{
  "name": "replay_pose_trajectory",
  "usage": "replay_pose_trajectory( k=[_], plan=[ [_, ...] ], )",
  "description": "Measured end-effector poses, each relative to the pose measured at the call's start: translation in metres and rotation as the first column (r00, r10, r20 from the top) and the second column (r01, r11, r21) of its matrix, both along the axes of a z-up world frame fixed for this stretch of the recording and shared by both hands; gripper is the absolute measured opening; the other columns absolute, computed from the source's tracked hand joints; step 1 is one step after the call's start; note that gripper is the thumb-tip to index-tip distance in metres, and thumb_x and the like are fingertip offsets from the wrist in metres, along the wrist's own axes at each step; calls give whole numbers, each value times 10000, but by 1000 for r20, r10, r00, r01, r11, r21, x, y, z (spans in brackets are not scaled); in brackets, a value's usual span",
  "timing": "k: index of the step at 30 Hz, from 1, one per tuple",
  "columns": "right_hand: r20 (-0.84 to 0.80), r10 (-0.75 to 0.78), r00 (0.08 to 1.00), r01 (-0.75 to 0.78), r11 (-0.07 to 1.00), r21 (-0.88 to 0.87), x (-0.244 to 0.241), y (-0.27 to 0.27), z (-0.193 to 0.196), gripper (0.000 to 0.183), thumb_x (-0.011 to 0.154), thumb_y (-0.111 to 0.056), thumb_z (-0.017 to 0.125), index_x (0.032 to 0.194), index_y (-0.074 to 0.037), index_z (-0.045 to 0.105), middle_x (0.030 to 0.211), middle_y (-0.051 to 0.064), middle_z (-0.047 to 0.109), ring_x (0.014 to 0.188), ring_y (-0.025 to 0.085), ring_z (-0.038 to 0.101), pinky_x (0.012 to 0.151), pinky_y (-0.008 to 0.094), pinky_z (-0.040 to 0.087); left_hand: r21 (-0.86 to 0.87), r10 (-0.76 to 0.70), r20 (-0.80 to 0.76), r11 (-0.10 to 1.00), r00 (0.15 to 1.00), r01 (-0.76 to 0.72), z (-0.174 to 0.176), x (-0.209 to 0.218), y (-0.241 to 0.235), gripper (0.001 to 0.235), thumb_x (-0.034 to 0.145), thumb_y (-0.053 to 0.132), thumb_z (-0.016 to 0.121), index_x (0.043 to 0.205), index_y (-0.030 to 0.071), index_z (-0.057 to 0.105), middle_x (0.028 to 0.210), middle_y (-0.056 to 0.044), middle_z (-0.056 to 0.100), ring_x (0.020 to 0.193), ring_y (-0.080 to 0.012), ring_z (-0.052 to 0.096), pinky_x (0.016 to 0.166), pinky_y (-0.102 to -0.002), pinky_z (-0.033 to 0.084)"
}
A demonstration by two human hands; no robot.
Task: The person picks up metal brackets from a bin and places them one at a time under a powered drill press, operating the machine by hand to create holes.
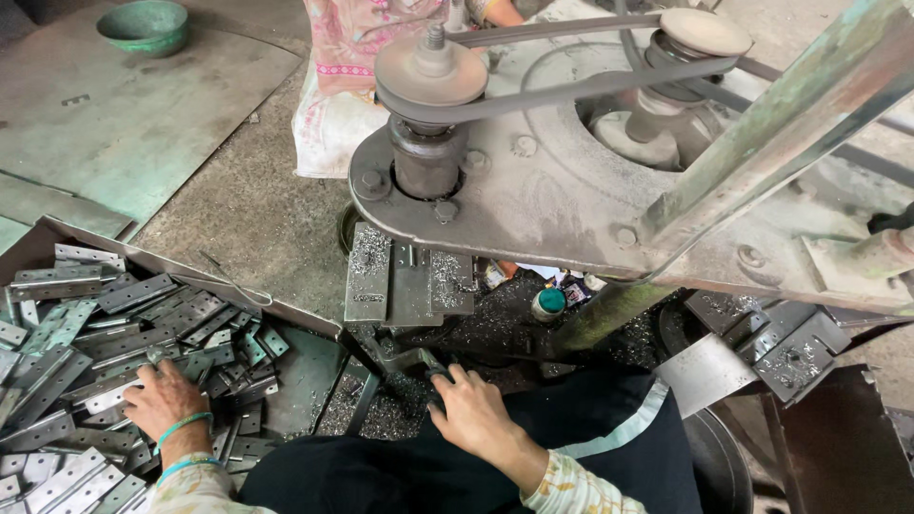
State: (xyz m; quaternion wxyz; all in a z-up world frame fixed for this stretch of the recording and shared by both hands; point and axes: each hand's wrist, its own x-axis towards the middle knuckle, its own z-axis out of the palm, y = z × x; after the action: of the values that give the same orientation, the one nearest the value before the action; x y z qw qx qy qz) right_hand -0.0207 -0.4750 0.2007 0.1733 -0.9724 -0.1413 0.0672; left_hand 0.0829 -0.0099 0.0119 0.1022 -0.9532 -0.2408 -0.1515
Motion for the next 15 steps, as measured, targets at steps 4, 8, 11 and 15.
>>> replay_pose_trajectory(
  k=[4, 8, 11, 15],
  plan=[
    [10, 5, 1000, -5, 1000, 13, 1, 0, 0, 457, 871, -280, 723, 1228, -5, 648, 1149, 202, 605, 999, 376, 650, 757, 489, 585, -35, -10, -33, 999, 999, 9, 6, 3, 1, 240, 895, 217, 666, 1127, 155, 686, 1177, -90, 545, 1072, -388, 593, 841, -494, 568],
    [31, 10, 999, -10, 1000, 8, 0, 0, -2, 419, 882, -275, 721, 1187, 4, 657, 1137, 209, 608, 966, 376, 659, 736, 486, 589, 69, -61, -21, 996, 998, 62, 11, 2, -5, 95, 990, 239, 648, 1062, 183, 674, 1134, -81, 541, 998, -329, 587, 763, -460, 561],
    [34, 42, 999, -42, 999, 9, 1, -1, -3, 417, 876, -283, 737, 1158, 16, 662, 1122, 227, 610, 950, 395, 659, 740, 490, 586, 168, -85, -19, 982, 996, 87, 14, -6, -16, 61, 1044, 258, 642, 1037, 198, 652, 1110, -48, 540, 959, -288, 572, 721, -425, 538],
    [57, 37, 998, -39, 999, 29, -1, -3, -4, 421, 869, -275, 739, 1145, 34, 663, 1117, 234, 613, 939, 397, 663, 722, 487, 588, 208, -59, -41, 976, 997, 66, 17, -13, -33, 47, 1057, 288, 658, 1050, 242, 662, 1090, -36, 538, 939, -282, 570, 734, -433, 528]
  ],
)
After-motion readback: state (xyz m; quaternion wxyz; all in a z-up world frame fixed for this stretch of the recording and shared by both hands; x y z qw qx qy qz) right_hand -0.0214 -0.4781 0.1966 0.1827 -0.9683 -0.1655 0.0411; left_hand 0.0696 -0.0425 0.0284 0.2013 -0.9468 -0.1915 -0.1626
